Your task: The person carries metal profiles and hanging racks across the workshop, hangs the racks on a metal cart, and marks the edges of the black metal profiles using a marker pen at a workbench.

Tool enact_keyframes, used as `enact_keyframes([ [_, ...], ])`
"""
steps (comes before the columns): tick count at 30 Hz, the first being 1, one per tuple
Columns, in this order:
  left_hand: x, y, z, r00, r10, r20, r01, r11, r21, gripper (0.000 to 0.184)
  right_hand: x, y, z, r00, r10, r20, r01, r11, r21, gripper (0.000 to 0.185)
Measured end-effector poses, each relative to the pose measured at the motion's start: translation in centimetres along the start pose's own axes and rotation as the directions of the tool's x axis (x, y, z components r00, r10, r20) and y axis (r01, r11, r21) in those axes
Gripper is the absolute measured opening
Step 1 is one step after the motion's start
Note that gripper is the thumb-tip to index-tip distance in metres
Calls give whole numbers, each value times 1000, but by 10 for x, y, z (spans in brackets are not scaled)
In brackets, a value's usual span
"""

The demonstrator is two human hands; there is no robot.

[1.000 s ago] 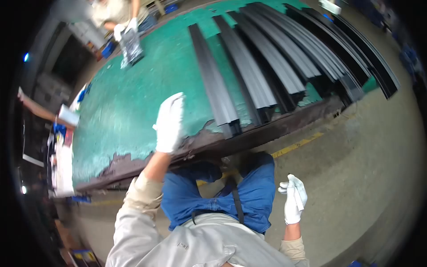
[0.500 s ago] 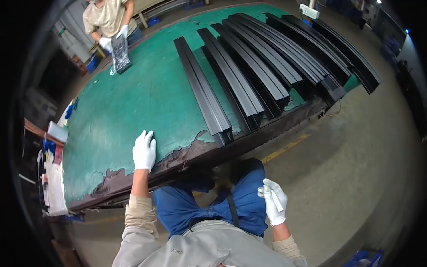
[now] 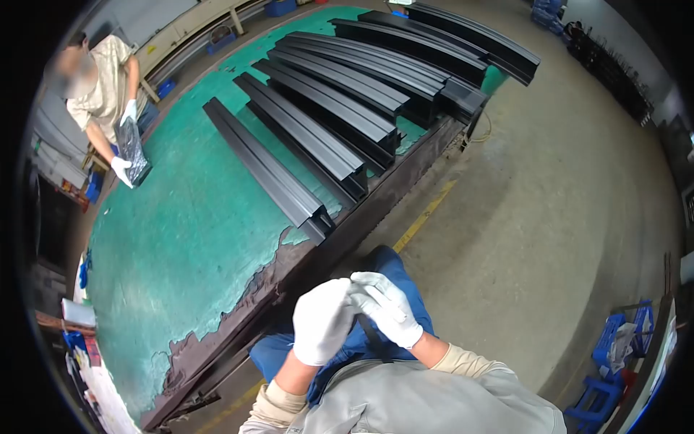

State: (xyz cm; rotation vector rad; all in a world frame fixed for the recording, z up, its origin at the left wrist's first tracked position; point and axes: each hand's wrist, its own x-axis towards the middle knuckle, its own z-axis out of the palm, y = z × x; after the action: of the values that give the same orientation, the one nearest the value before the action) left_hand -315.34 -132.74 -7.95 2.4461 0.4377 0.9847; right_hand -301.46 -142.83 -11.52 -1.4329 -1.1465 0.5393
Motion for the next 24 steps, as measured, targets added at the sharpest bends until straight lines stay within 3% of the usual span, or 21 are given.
enact_keyframes([
  [1,3,2,11,1000,10,1,-10,1000,-6,35,0,2,-1,1000,-2,-10,2,1000,-6,30],
  [2,8,3,21,1000,7,13,-6,999,-32,35,-1,7,-2,991,127,-36,-119,977,179,29],
  [4,15,5,34,999,-3,47,7,997,-82,34,-5,15,-5,923,383,-14,-317,783,535,27],
  [8,29,13,39,994,60,-87,-60,998,-3,37,5,25,-31,911,395,-120,-315,853,416,22],
  [10,29,15,18,913,-306,-271,309,951,-31,43,20,25,-54,859,486,-160,-379,814,441,21],
  [12,53,-3,1,611,-629,-481,486,777,-399,53,37,31,-69,800,571,-184,-442,768,465,19],
  [14,88,-37,-28,505,-758,-414,465,642,-610,82,54,43,-75,853,383,-355,-307,918,251,19],
  [15,101,-56,-37,493,-806,-329,507,573,-644,84,69,49,-75,858,384,-342,-307,916,257,19],
  [16,113,-70,-40,477,-846,-239,546,498,-673,86,85,55,-71,849,427,-312,-167,776,608,20],
  [17,131,-74,-37,389,-902,-187,554,391,-735,81,103,58,-68,847,459,-268,-3,509,861,21],
  [18,144,-77,-35,298,-947,-122,552,276,-787,76,124,59,-63,848,460,-262,-6,504,864,21],
  [19,149,-81,-31,295,-947,-126,557,278,-782,76,144,59,-56,887,368,-278,9,589,808,24],
  [20,150,-89,-25,361,-932,-47,577,262,-773,68,155,60,-50,919,272,-285,34,667,744,28],
  [21,152,-95,-19,420,-907,35,597,247,-763,60,159,61,-45,919,276,-282,30,663,748,28],
  [22,153,-99,-16,476,-872,115,613,235,-754,53,165,64,-40,916,193,-351,49,815,577,27],
  [24,153,-100,-14,478,-873,93,599,247,-762,46,168,70,-32,903,-1,-429,74,985,154,29],
])
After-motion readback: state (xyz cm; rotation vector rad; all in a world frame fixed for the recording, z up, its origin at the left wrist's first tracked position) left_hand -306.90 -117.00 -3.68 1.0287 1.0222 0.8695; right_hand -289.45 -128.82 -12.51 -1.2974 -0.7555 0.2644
